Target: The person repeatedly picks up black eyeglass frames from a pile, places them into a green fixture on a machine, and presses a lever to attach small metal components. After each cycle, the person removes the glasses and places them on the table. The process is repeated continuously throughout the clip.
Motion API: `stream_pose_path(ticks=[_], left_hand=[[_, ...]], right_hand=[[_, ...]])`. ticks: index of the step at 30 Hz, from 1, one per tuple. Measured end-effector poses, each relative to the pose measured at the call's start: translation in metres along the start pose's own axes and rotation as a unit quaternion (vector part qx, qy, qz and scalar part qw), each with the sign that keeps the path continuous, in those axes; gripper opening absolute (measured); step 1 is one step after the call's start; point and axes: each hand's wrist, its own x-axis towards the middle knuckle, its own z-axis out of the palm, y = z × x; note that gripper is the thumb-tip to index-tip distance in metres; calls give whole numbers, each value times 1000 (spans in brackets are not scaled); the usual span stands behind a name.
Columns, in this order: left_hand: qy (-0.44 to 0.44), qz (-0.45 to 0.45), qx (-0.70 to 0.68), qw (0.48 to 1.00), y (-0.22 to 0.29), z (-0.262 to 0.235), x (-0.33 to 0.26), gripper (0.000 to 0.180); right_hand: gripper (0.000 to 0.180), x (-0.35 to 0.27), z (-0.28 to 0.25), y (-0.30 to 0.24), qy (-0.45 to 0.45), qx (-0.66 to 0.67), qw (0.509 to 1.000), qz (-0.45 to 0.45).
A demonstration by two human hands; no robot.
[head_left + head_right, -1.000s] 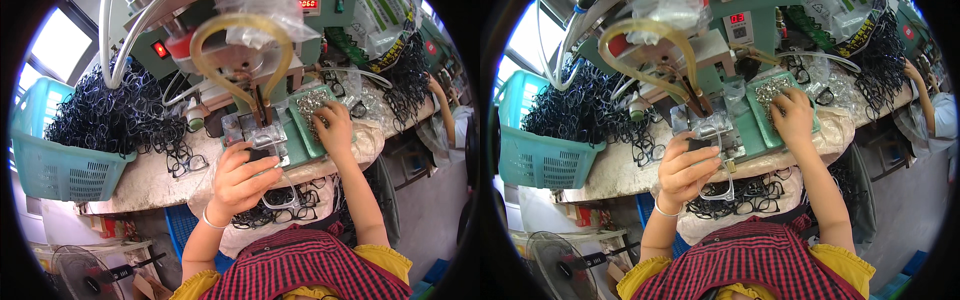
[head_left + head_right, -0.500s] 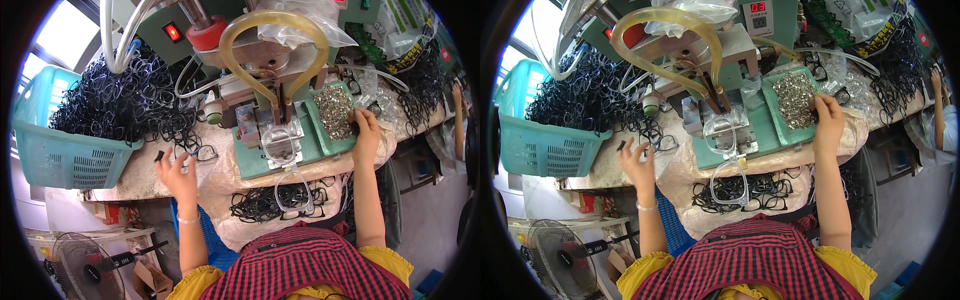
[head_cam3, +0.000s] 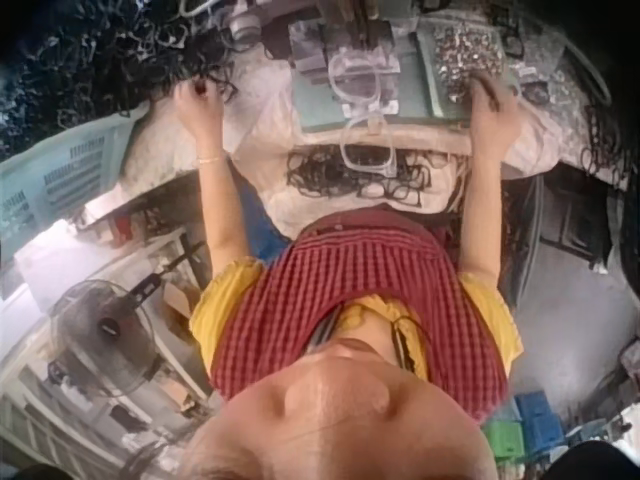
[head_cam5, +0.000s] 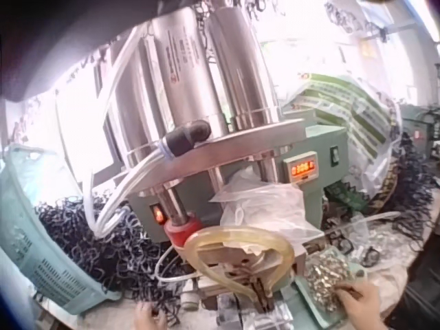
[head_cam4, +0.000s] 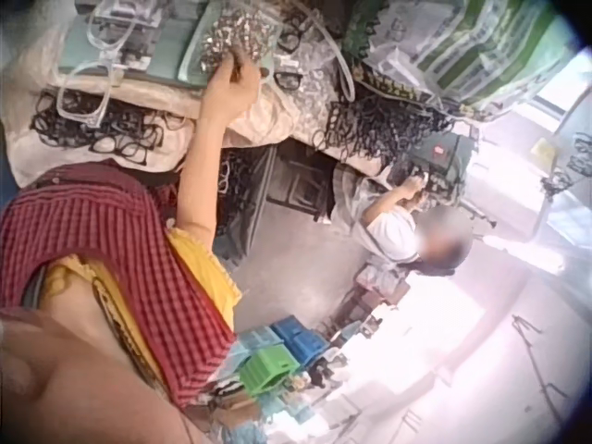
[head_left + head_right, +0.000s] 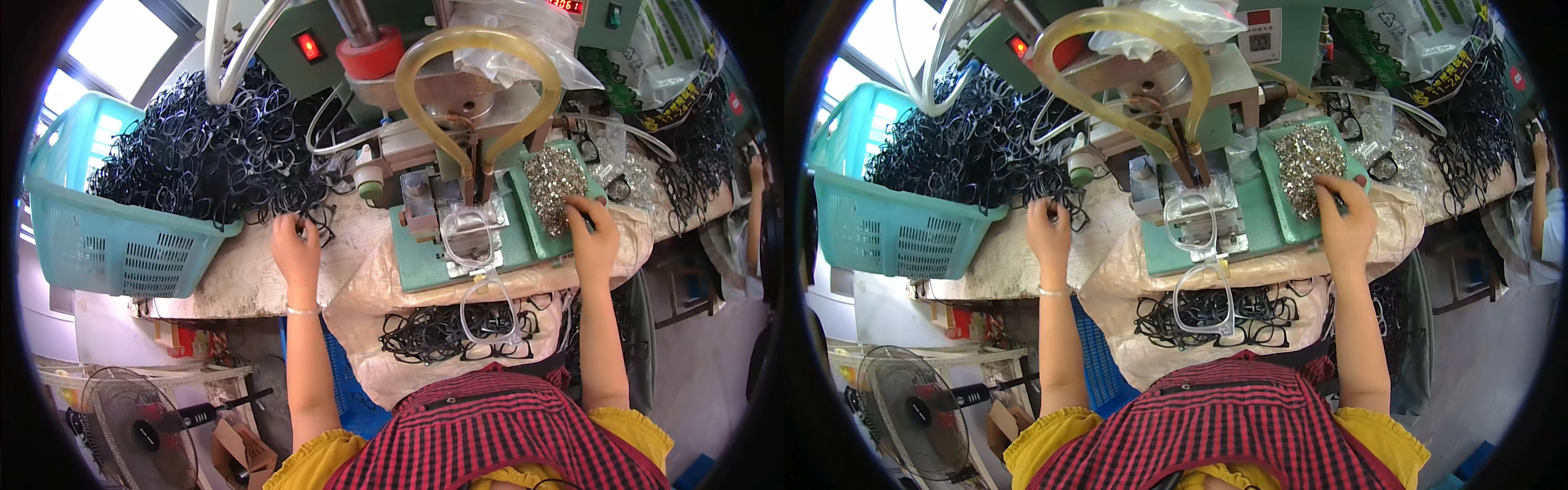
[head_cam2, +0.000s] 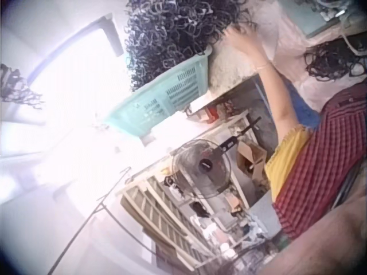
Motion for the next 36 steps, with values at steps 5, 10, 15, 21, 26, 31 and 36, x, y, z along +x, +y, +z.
stream_pose_path(ticks=[5, 10, 15, 21, 26, 31, 36], left_hand=[[39, 5, -23, 999, 24, 14, -60, 35], [-108, -66, 51, 991, 44, 5, -64, 26], [-64, 68, -28, 995, 32, 14, -56, 15], [-2, -190, -348, 918, 42, 7, -54, 9], [87, -67, -511, 853, 110, -34, -25, 8], [88, 315, -440, 836, 166, -68, -26, 10], [56, 297, -456, 837, 196, -63, -19, 17]], right_hand=[[14, -25, -42, 8, 11, 4, 999, 45], [16, -3, -19, -50, -102, 115, 988, -12], [18, 28, 46, -92, -109, 219, 966, -87], [34, 11, 63, -92, -103, 327, 938, 44], [45, 12, 57, -120, -159, 379, 907, 90], [52, 3, 48, -132, -174, 389, 901, 84], [54, 11, 62, -128, -175, 387, 903, 61]])
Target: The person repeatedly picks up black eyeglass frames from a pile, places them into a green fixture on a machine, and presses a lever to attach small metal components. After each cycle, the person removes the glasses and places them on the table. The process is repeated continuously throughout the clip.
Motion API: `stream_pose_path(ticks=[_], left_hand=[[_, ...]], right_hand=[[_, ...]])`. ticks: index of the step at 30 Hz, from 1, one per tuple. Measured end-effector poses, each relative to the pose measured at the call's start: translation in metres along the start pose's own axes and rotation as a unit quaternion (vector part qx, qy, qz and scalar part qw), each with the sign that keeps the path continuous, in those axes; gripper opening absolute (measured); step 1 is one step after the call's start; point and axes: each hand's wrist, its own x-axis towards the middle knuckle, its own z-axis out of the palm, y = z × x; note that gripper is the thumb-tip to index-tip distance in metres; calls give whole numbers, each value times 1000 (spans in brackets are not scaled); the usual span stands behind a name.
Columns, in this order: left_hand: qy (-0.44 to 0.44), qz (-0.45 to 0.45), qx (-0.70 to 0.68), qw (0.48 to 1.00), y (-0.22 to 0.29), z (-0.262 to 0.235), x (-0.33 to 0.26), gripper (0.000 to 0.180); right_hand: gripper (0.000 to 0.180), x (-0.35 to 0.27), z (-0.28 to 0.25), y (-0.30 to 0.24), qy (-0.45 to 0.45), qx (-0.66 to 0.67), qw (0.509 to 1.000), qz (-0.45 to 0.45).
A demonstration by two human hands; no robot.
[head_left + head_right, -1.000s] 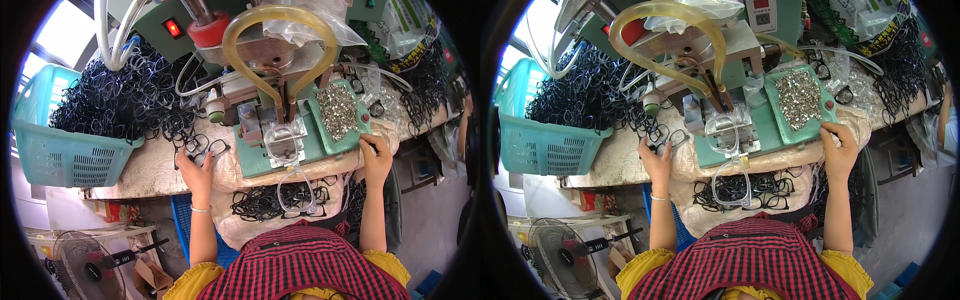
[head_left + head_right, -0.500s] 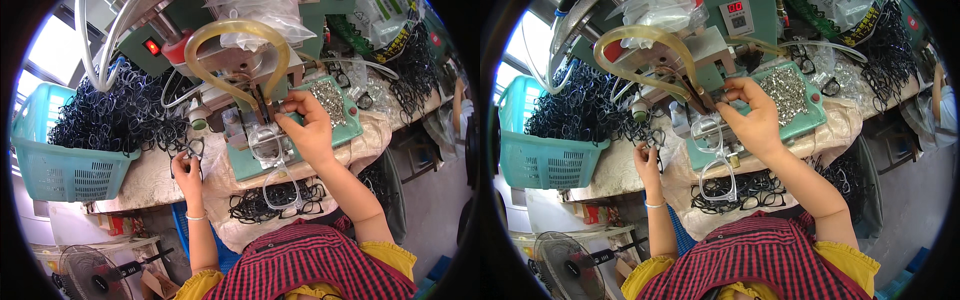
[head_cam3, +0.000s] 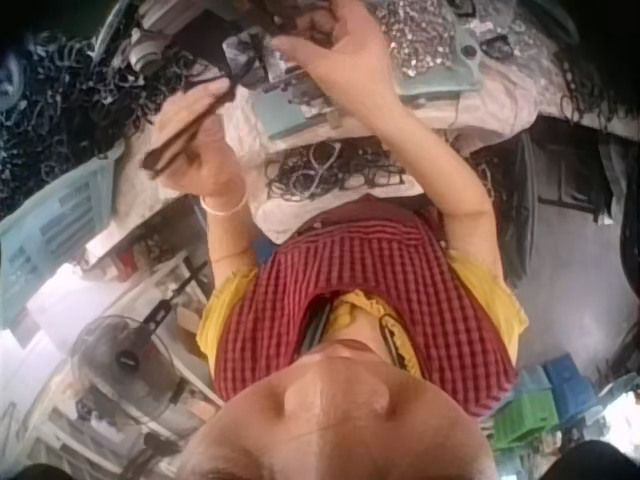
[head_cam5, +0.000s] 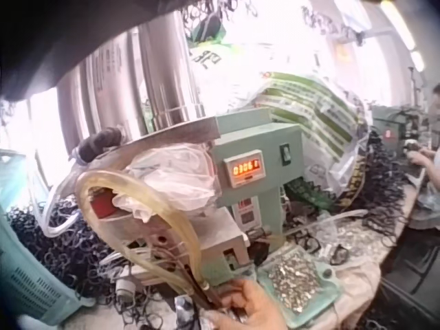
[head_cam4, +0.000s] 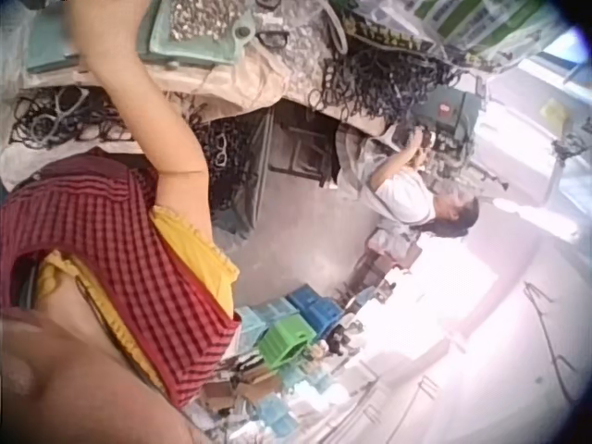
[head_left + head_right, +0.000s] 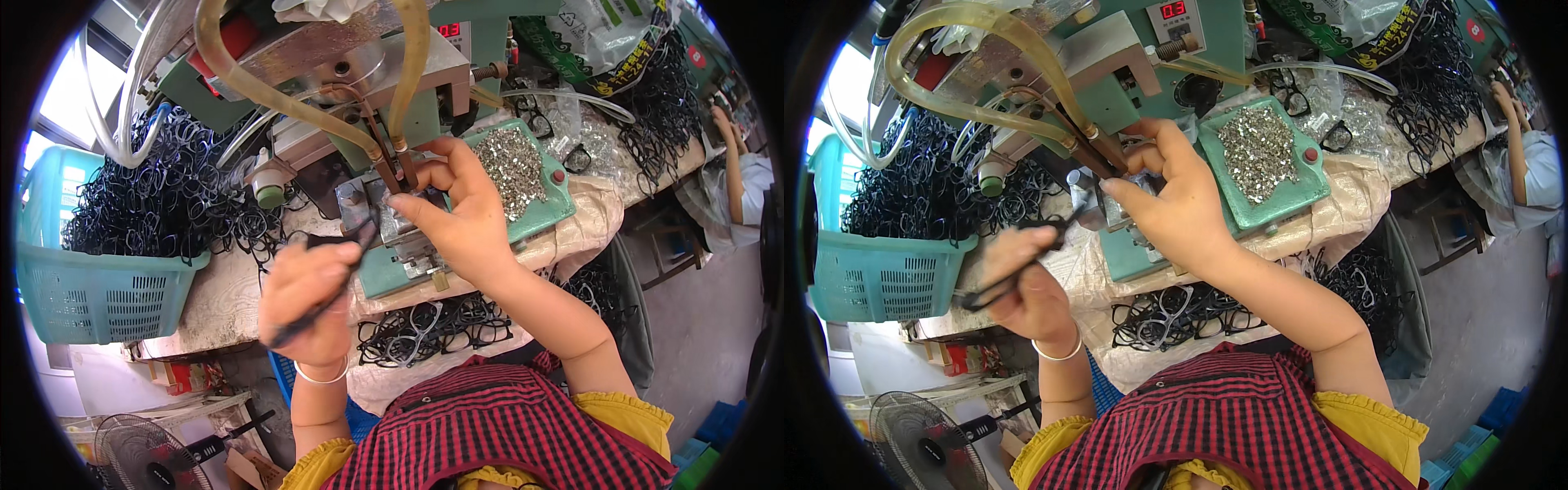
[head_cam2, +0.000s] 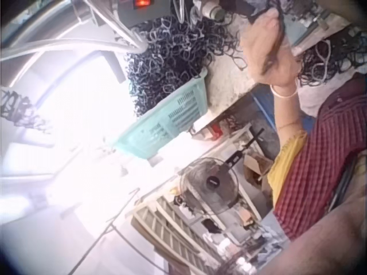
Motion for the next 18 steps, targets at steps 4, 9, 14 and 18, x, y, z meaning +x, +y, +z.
stream_pose_path(ticks=[4, 9, 14, 18], left_hand=[[109, -46, -60, 991, -1, -7, 17, 20], [124, -128, 20, 984, -9, -16, 30, 19], [130, -110, -42, 985, -29, -23, 30, 17], [34, -43, -19, 998, -24, -27, 20, 7]], right_hand=[[56, -5, -2, 13, 23, -19, 999, -32], [57, -8, 0, 24, 59, 64, 995, -58], [60, -5, -2, 18, 36, 71, 996, -27], [57, -18, -2, -16, 13, 11, 1000, 3]])
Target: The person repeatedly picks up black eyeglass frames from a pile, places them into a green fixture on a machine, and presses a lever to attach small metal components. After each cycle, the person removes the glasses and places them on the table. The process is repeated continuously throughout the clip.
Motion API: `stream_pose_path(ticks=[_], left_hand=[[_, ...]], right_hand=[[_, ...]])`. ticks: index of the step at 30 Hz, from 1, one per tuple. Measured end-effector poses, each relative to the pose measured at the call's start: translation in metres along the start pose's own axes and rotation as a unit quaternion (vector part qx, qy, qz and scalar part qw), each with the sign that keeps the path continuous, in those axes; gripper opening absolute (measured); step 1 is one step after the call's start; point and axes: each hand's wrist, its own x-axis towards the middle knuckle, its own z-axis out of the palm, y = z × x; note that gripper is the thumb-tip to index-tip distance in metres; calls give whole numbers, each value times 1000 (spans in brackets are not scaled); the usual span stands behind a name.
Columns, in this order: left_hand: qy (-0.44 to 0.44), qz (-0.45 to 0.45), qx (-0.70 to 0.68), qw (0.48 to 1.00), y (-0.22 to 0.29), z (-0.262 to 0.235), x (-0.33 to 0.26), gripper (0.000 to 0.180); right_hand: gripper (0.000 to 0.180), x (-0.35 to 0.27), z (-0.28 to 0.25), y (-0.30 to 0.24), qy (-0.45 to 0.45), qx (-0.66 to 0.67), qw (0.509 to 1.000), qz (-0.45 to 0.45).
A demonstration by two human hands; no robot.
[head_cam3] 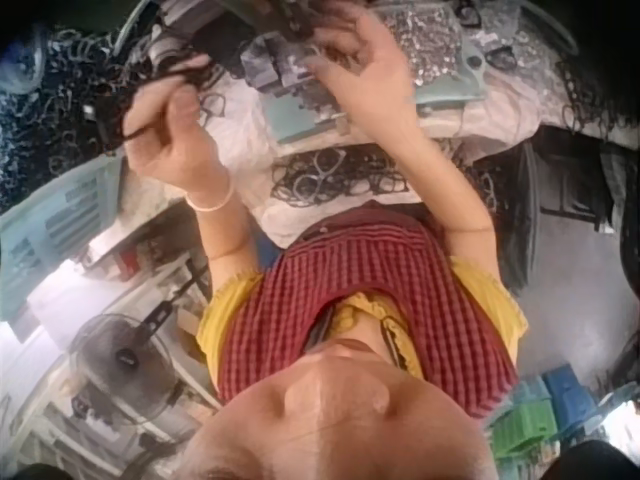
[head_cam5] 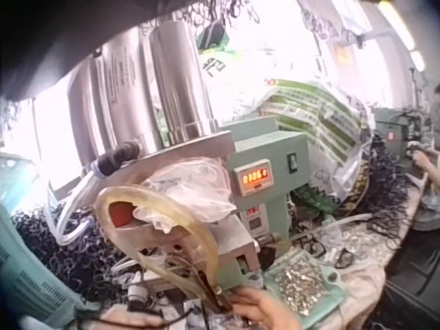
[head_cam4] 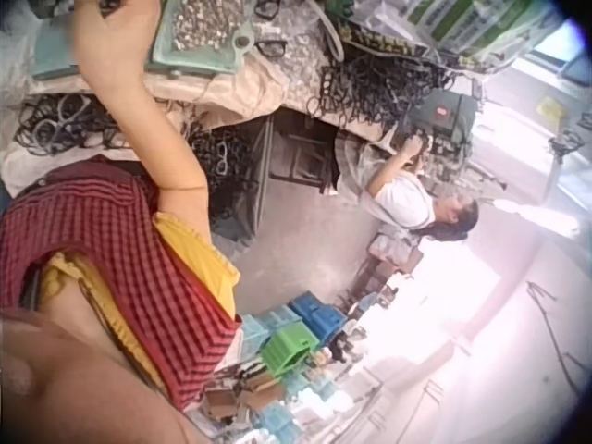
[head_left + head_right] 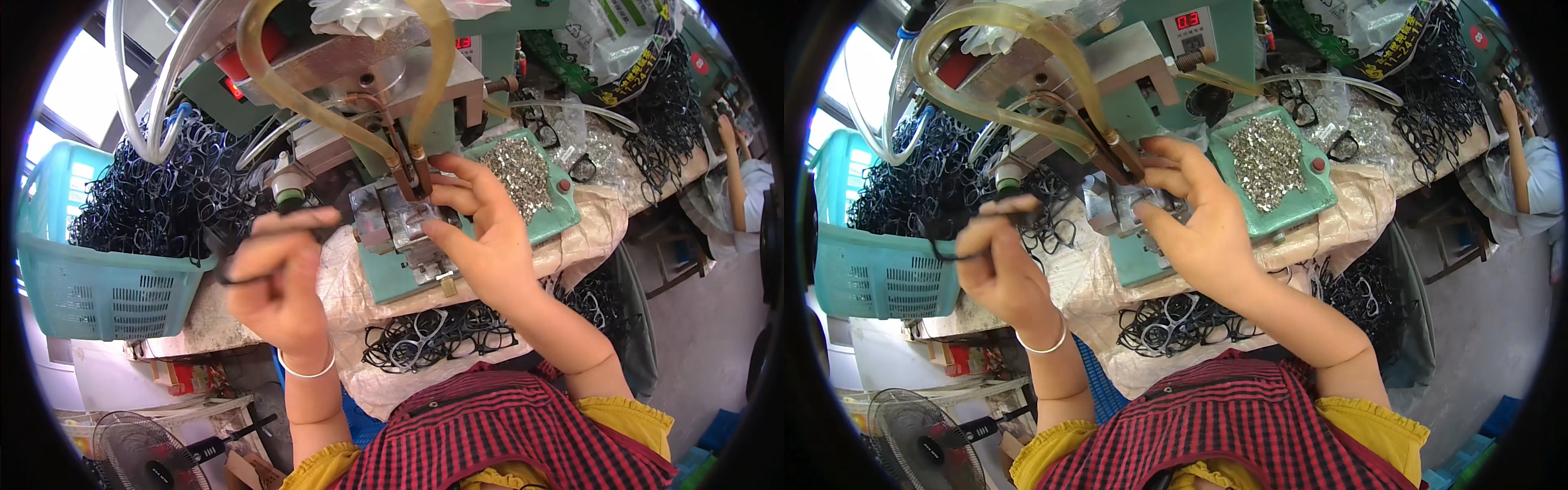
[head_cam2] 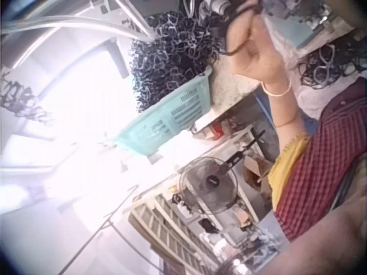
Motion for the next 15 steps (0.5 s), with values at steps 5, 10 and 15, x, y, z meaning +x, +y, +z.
stream_pose_path(ticks=[5, 10, 15], left_hand=[[-237, 91, 75, 964, 22, 37, -21, 17], [-220, 92, 52, 970, 7, 44, -38, 23], [-209, 37, 105, 972, 19, 41, -54, 25]], right_hand=[[38, 13, -76, 21, 108, -237, 963, -74], [25, 8, -129, 70, 56, -517, 846, -119], [15, 28, -114, 71, 18, -643, 731, -229]])
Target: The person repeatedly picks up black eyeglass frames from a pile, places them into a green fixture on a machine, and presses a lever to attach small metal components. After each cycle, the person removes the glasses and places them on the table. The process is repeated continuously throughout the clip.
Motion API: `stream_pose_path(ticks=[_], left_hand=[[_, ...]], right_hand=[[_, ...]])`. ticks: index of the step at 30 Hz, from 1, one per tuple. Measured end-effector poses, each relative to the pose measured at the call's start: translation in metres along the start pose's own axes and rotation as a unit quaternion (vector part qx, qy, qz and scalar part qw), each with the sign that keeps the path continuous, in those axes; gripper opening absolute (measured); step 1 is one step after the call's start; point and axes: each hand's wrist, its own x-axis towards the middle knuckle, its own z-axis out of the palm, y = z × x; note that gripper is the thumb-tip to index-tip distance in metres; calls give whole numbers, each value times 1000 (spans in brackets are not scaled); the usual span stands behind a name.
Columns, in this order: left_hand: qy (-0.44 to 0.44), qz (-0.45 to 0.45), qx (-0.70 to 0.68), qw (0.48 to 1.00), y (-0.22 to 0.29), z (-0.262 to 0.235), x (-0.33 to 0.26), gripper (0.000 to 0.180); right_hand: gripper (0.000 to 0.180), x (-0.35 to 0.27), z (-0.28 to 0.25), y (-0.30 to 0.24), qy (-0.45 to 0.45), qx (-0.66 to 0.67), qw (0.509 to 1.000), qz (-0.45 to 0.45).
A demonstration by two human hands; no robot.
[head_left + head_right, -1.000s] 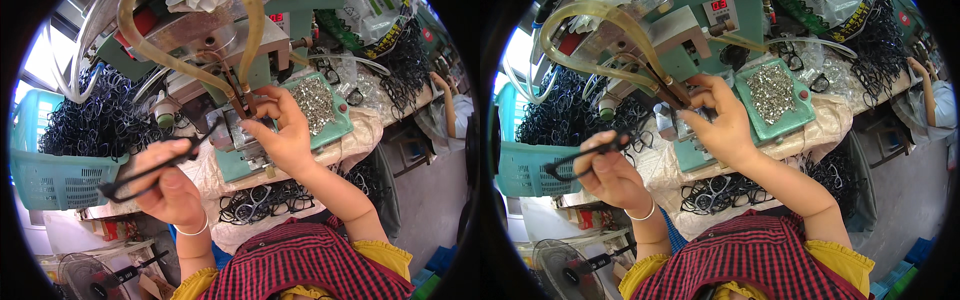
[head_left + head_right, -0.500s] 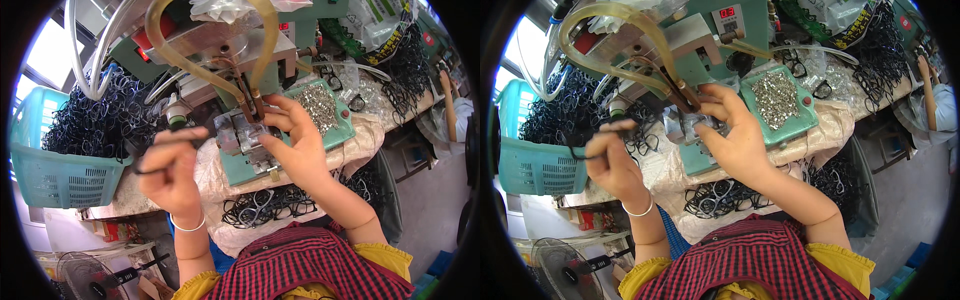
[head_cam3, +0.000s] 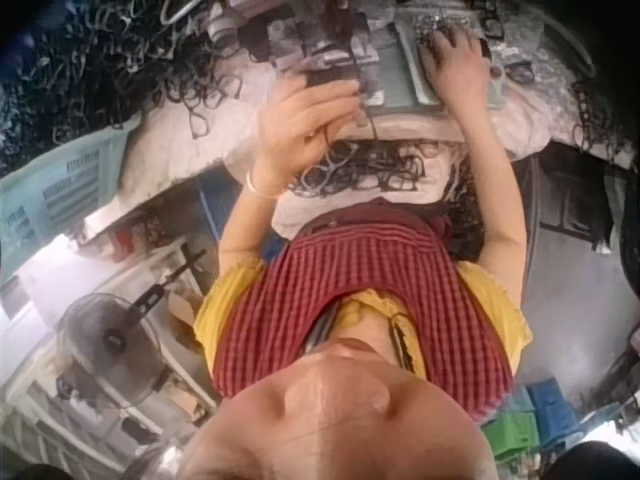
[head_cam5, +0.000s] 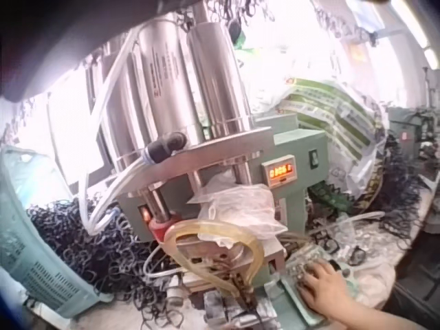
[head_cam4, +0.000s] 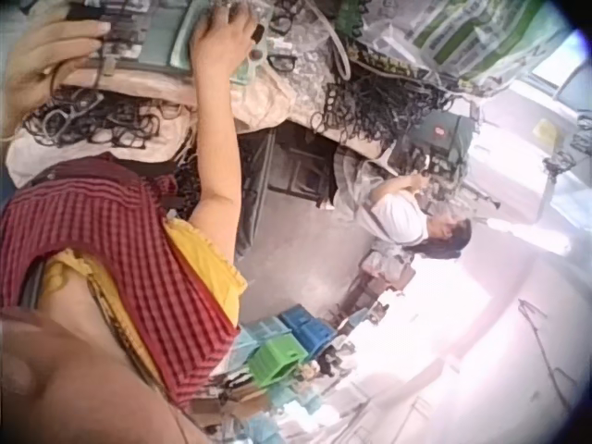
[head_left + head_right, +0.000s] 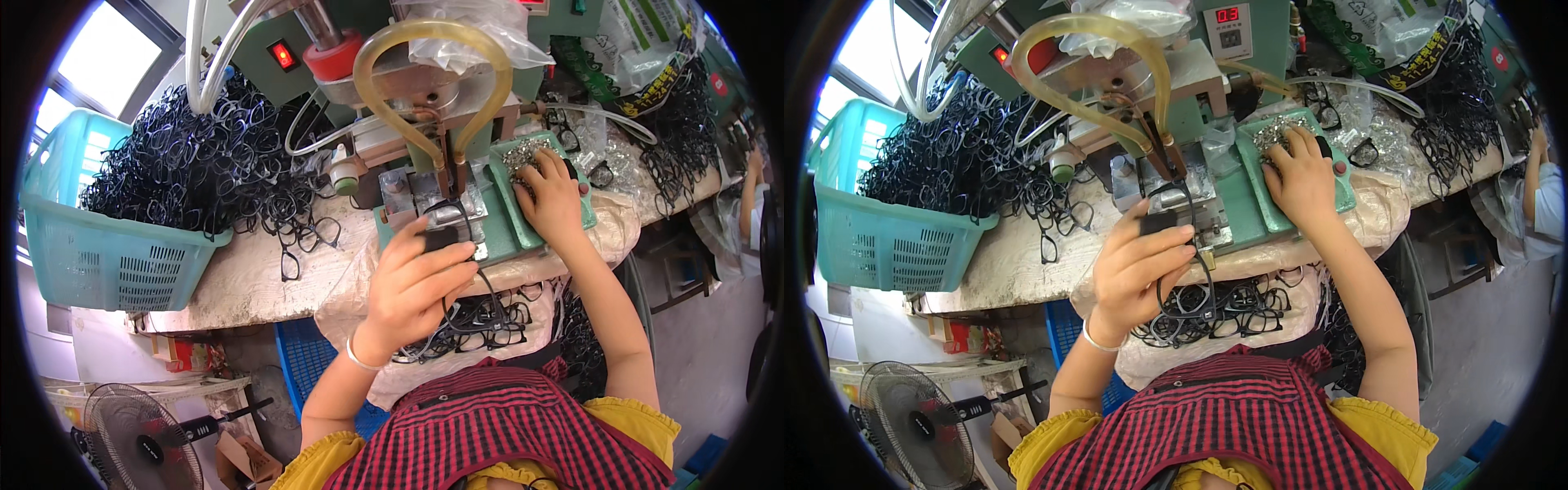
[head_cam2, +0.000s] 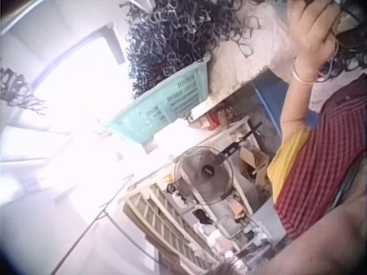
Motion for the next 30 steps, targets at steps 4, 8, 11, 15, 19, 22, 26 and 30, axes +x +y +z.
stream_pose_path(ticks=[4, 8, 11, 15, 19, 22, 26, 30], left_hand=[[121, -50, 240, 962, -10, -11, -45, 18], [101, -365, 289, 879, -78, -52, -26, 17], [-104, -483, 463, 736, -152, -61, -49, 39], [-59, -527, 283, 799, -179, -55, -83, 25], [77, -535, -88, 837, -147, -80, -34, 15], [-26, -580, 84, 810, -147, -87, -34, 28], [-67, -428, 453, 779, -156, -23, -99, 53], [-63, -425, 409, 805, -150, -20, -107, 32]], right_hand=[[11, -8, 3, 22, 41, 67, 996, 51], [10, -11, -11, 21, 52, 104, 985, 124], [11, -2, 4, 13, 70, 165, 974, 140], [11, -5, 4, 0, 70, 207, 961, 169], [13, -6, -11, 9, 56, 233, 947, 215], [12, -4, -4, 8, 64, 266, 936, 221], [12, -7, -1, -1, 59, 266, 937, 219], [13, -39, -31, 10, 90, 159, 969, 165]])
